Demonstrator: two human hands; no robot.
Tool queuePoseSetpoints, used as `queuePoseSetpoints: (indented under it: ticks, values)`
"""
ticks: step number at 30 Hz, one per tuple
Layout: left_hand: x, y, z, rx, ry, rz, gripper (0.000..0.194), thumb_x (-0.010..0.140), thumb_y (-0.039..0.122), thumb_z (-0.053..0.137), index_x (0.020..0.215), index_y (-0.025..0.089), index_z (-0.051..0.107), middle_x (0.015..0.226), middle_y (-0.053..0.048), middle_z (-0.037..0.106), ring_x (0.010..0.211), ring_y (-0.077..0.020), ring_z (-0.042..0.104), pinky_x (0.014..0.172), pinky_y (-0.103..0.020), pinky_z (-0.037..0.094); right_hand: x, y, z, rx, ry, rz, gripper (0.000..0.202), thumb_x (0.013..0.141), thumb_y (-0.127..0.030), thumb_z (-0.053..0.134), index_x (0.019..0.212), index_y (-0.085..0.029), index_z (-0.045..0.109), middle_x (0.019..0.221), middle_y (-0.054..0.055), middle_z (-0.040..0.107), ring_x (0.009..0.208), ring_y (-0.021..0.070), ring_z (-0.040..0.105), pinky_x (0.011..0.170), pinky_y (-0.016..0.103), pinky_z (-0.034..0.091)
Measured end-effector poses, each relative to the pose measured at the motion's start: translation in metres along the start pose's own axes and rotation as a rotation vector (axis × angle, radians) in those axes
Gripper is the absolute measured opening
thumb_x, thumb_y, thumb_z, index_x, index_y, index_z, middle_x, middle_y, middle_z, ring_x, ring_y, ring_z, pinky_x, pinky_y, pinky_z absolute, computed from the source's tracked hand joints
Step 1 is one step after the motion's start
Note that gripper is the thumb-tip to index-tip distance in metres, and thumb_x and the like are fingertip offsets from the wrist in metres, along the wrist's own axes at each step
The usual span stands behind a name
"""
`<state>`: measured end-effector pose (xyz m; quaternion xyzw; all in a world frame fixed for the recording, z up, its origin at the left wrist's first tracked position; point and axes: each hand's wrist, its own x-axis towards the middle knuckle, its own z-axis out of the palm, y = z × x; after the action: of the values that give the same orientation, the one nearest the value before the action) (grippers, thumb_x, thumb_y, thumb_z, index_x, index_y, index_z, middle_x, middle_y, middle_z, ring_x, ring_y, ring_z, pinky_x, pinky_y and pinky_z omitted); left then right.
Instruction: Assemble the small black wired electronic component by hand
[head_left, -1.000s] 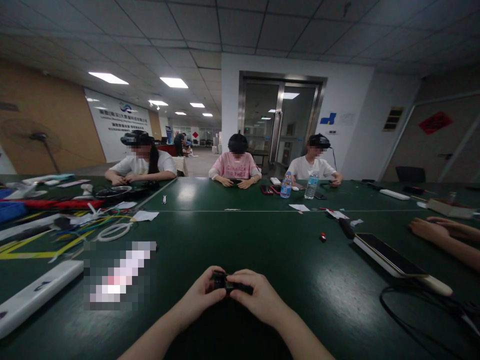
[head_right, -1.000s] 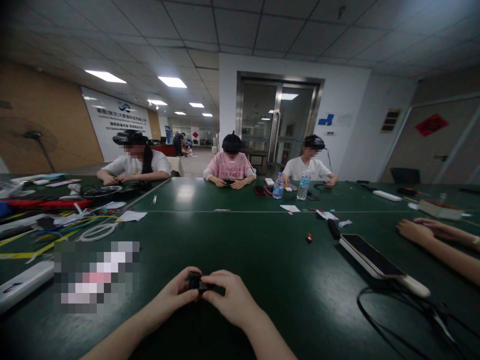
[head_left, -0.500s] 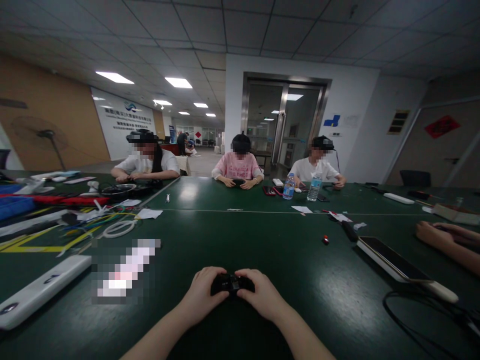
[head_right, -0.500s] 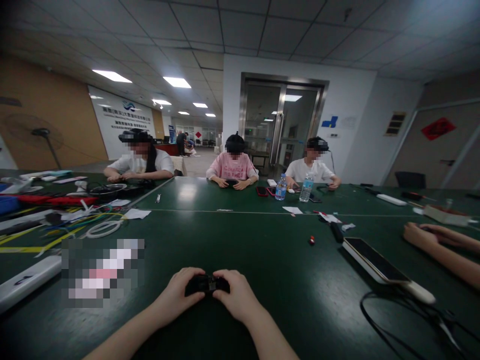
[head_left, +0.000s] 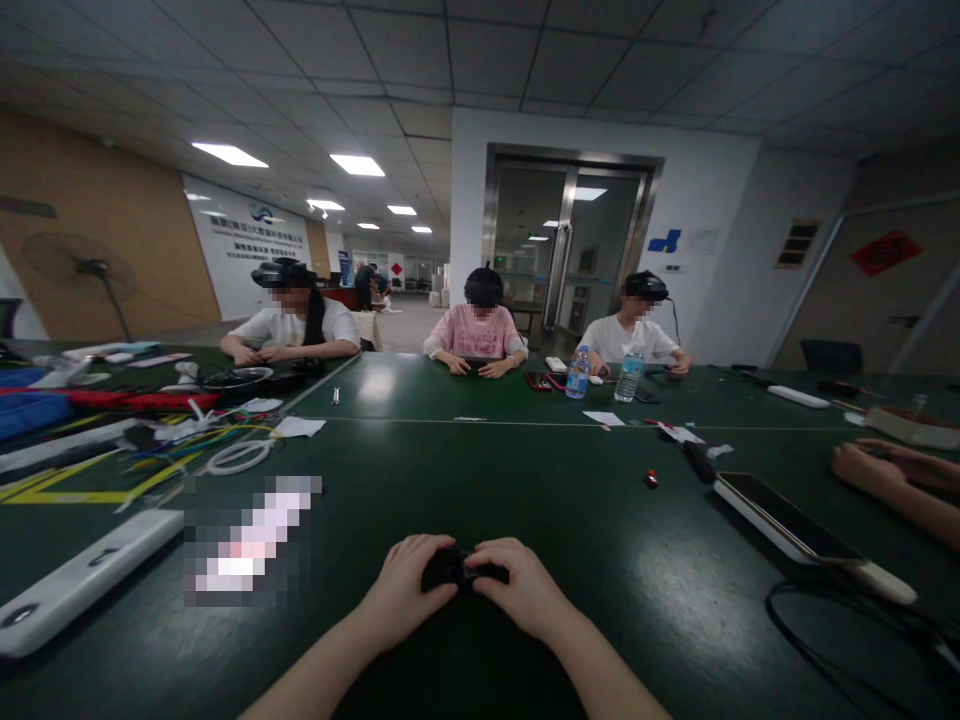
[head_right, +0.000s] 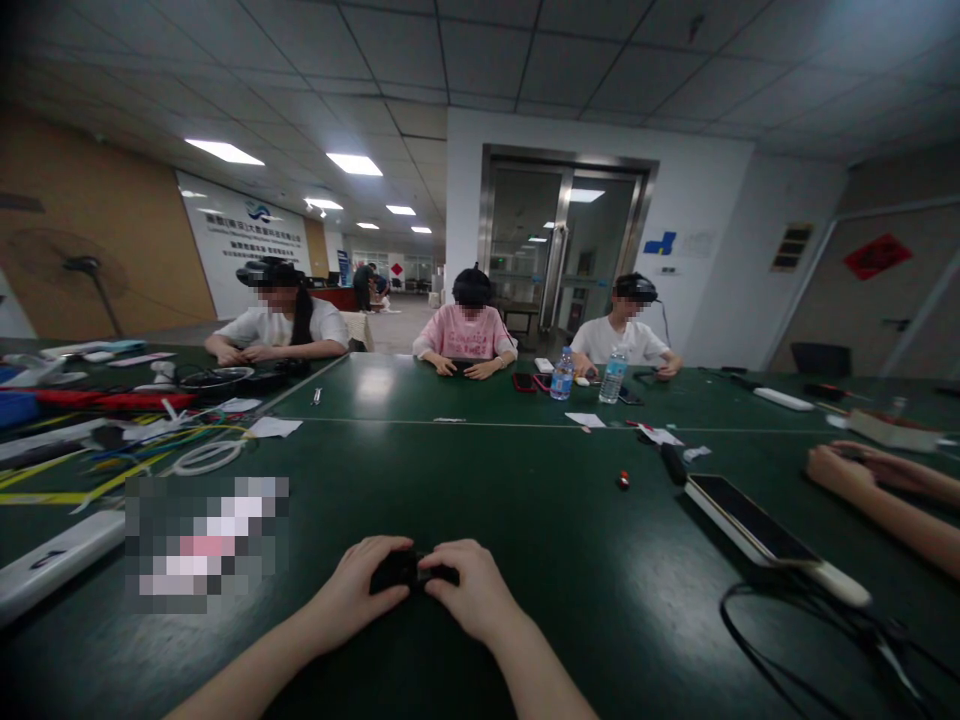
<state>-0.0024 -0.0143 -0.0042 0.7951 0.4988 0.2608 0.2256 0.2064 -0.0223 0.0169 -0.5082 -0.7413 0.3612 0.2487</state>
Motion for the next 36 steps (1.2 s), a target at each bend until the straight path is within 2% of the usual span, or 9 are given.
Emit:
queuePoseSetpoints:
  ticks: [9, 17, 21, 36]
  values:
    - [0.0005, -0.0019, 0.0010, 0.012, -0.002, -0.007, 0.039, 0.071, 0.029, 0.062, 0.110, 0.025, 0.057, 0.113, -0.006, 0.061, 0.109, -0.0276, 0.050, 0.096, -0.044, 0.033, 0.0046, 0.0074, 0.0042, -0.004, 0.033, -0.041, 0.028, 0.072, -0.025, 0.063, 0.099, -0.031, 0.065, 0.112, 0.000, 0.057, 0.109, 0.0209, 0.050, 0.096, 0.039, 0.035]
    - [-0.0001, 0.0047, -0.0030, 0.002, -0.019, -0.022, 0.038, 0.071, 0.030, 0.061, 0.109, 0.025, 0.057, 0.112, -0.007, 0.061, 0.109, -0.0274, 0.050, 0.096, -0.044, 0.034, 0.0018, 0.0012, 0.0011, 0.015, 0.018, 0.007, 0.026, 0.073, -0.025, 0.061, 0.098, -0.033, 0.065, 0.114, -0.001, 0.057, 0.110, 0.0209, 0.049, 0.096, 0.040, 0.036]
    - [0.0003, 0.0051, -0.0026, 0.013, -0.012, -0.020, 0.039, 0.070, 0.028, 0.062, 0.109, 0.025, 0.057, 0.112, -0.007, 0.061, 0.109, -0.0276, 0.050, 0.096, -0.044, 0.034, 0.0015, -0.0018, -0.0002, 0.004, 0.015, -0.035, 0.026, 0.073, -0.024, 0.062, 0.098, -0.031, 0.066, 0.109, -0.001, 0.060, 0.108, 0.0196, 0.050, 0.096, 0.037, 0.035]
    - [-0.0002, 0.0027, -0.0026, 0.018, -0.014, -0.004, 0.040, 0.071, 0.030, 0.062, 0.111, 0.023, 0.056, 0.113, -0.007, 0.060, 0.110, -0.0279, 0.050, 0.096, -0.044, 0.033, 0.0023, 0.0027, 0.0016, 0.010, 0.023, -0.028, 0.027, 0.073, -0.024, 0.062, 0.098, -0.031, 0.065, 0.111, 0.000, 0.058, 0.109, 0.0207, 0.050, 0.096, 0.040, 0.035]
